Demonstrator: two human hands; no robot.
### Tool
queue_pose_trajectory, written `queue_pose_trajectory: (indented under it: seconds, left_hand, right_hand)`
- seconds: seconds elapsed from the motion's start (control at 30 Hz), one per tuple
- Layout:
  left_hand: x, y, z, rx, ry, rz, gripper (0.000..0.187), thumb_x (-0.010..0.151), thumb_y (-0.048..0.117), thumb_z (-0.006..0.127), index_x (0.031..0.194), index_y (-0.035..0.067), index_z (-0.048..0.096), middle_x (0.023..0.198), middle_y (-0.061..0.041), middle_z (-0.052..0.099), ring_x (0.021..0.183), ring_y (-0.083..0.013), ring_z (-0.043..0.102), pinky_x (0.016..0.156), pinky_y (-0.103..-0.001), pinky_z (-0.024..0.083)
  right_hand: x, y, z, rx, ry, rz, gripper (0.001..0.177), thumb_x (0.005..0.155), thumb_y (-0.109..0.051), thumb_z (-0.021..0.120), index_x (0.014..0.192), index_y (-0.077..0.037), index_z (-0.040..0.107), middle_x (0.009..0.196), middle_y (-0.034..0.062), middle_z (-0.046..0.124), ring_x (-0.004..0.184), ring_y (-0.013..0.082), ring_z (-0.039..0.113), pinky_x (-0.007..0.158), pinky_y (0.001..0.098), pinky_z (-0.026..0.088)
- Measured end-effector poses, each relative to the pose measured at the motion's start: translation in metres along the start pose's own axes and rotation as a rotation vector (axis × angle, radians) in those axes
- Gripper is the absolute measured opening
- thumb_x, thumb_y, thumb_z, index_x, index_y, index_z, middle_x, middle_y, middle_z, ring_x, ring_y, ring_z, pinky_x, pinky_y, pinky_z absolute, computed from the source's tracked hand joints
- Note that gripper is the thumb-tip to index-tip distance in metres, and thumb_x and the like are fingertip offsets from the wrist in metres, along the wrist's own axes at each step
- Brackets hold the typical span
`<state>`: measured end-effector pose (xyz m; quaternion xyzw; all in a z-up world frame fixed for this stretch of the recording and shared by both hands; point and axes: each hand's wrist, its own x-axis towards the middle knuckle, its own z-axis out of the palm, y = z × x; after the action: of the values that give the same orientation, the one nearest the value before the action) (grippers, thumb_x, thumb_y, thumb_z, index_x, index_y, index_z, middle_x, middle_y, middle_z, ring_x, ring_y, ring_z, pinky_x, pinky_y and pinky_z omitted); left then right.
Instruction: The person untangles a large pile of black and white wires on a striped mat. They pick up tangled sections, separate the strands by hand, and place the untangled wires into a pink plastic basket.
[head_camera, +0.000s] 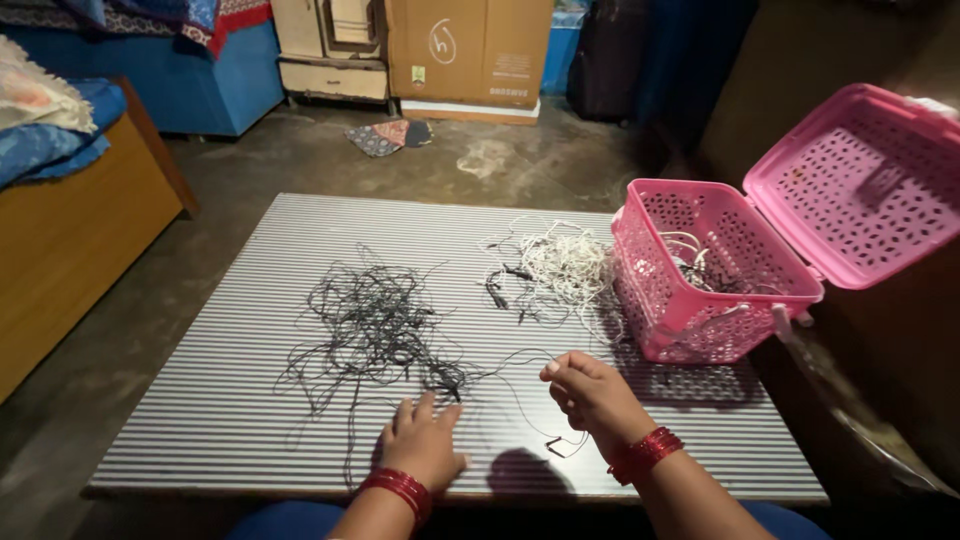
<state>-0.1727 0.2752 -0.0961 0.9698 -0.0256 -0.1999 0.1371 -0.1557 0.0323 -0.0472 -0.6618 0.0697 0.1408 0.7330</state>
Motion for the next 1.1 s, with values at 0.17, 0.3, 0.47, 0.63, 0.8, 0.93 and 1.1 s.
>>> queue_pose_trajectory:
  seconds: [0.17, 0.3, 0.47, 0.63, 0.8, 0.93, 1.1]
  left_hand:
    - [0.056, -0.017, -0.001, -0.486, 0.363, -0.088, 0.05, 0.089, 0.019, 0.07, 0.136, 0.017, 0.052, 0.136, -0.018, 0.062, 0.125, -0.0396, 0.063, 0.104, -0.047, 0.053]
    - [0.063, -0.015, -0.021, -0.541, 0.428, -0.143, 0.069, 0.086, 0.005, 0.065, 0.147, 0.024, 0.041, 0.148, -0.023, 0.041, 0.125, -0.0442, 0.056, 0.104, -0.048, 0.05]
    - [0.063, -0.025, -0.02, -0.197, 0.152, -0.073, 0.073, 0.087, 0.016, 0.076, 0.148, 0.039, 0.042, 0.161, -0.017, 0.025, 0.142, -0.0424, 0.04, 0.115, -0.045, 0.041]
    - [0.139, -0.089, 0.003, 0.047, 0.191, -0.036, 0.026, 0.092, 0.021, 0.073, 0.118, 0.017, 0.074, 0.124, -0.017, 0.069, 0.117, -0.0346, 0.067, 0.1, -0.044, 0.055]
    - [0.165, -0.125, -0.075, -0.751, 0.298, -0.076, 0.012, 0.093, 0.011, 0.064, 0.093, 0.003, 0.073, 0.077, -0.016, 0.074, 0.061, -0.0273, 0.072, 0.063, -0.043, 0.061]
    - [0.129, -0.085, -0.178, -0.831, 0.836, 0.154, 0.011, 0.098, 0.014, 0.06, 0.09, 0.007, 0.064, 0.07, -0.013, 0.071, 0.057, -0.0214, 0.07, 0.058, -0.037, 0.056]
    - [0.075, -0.079, -0.217, -0.622, 1.408, 0.236, 0.006, 0.103, 0.009, 0.06, 0.101, 0.004, 0.06, 0.092, -0.013, 0.068, 0.084, -0.0263, 0.068, 0.079, -0.042, 0.053]
  right_hand:
    - [-0.011, -0.02, -0.016, 0.098, -0.006, -0.126, 0.023, 0.099, -0.025, 0.059, 0.091, -0.004, 0.065, 0.063, -0.0037, 0.044, 0.051, 0.0062, 0.034, 0.045, 0.0233, 0.028]
    - [-0.026, -0.046, -0.022, 0.15, -0.043, -0.291, 0.021, 0.1, -0.02, 0.058, 0.092, -0.002, 0.065, 0.063, -0.004, 0.045, 0.052, 0.0057, 0.036, 0.045, 0.0224, 0.027]
    - [-0.047, -0.095, -0.037, 0.242, 0.003, -0.457, 0.022, 0.1, -0.02, 0.054, 0.093, -0.002, 0.065, 0.067, -0.0015, 0.051, 0.056, 0.0086, 0.042, 0.049, 0.0245, 0.035]
    - [-0.046, -0.115, -0.079, 0.281, 0.211, -0.58, 0.02, 0.104, -0.022, 0.056, 0.097, -0.005, 0.064, 0.069, -0.0036, 0.05, 0.058, 0.0077, 0.041, 0.052, 0.0227, 0.035]
    - [-0.014, -0.071, -0.118, 0.15, 0.46, -0.402, 0.019, 0.101, -0.024, 0.06, 0.092, -0.008, 0.064, 0.064, -0.0053, 0.046, 0.055, 0.0088, 0.04, 0.049, 0.0256, 0.032]
    - [0.016, -0.013, -0.139, 0.053, 0.63, -0.266, 0.023, 0.099, -0.025, 0.063, 0.091, -0.005, 0.069, 0.062, -0.0033, 0.047, 0.052, 0.0105, 0.038, 0.048, 0.0282, 0.028]
    - [0.043, 0.03, -0.171, -0.025, 0.737, -0.291, 0.02, 0.097, -0.02, 0.066, 0.093, -0.001, 0.073, 0.064, -0.0035, 0.05, 0.057, 0.0086, 0.039, 0.051, 0.0285, 0.029]
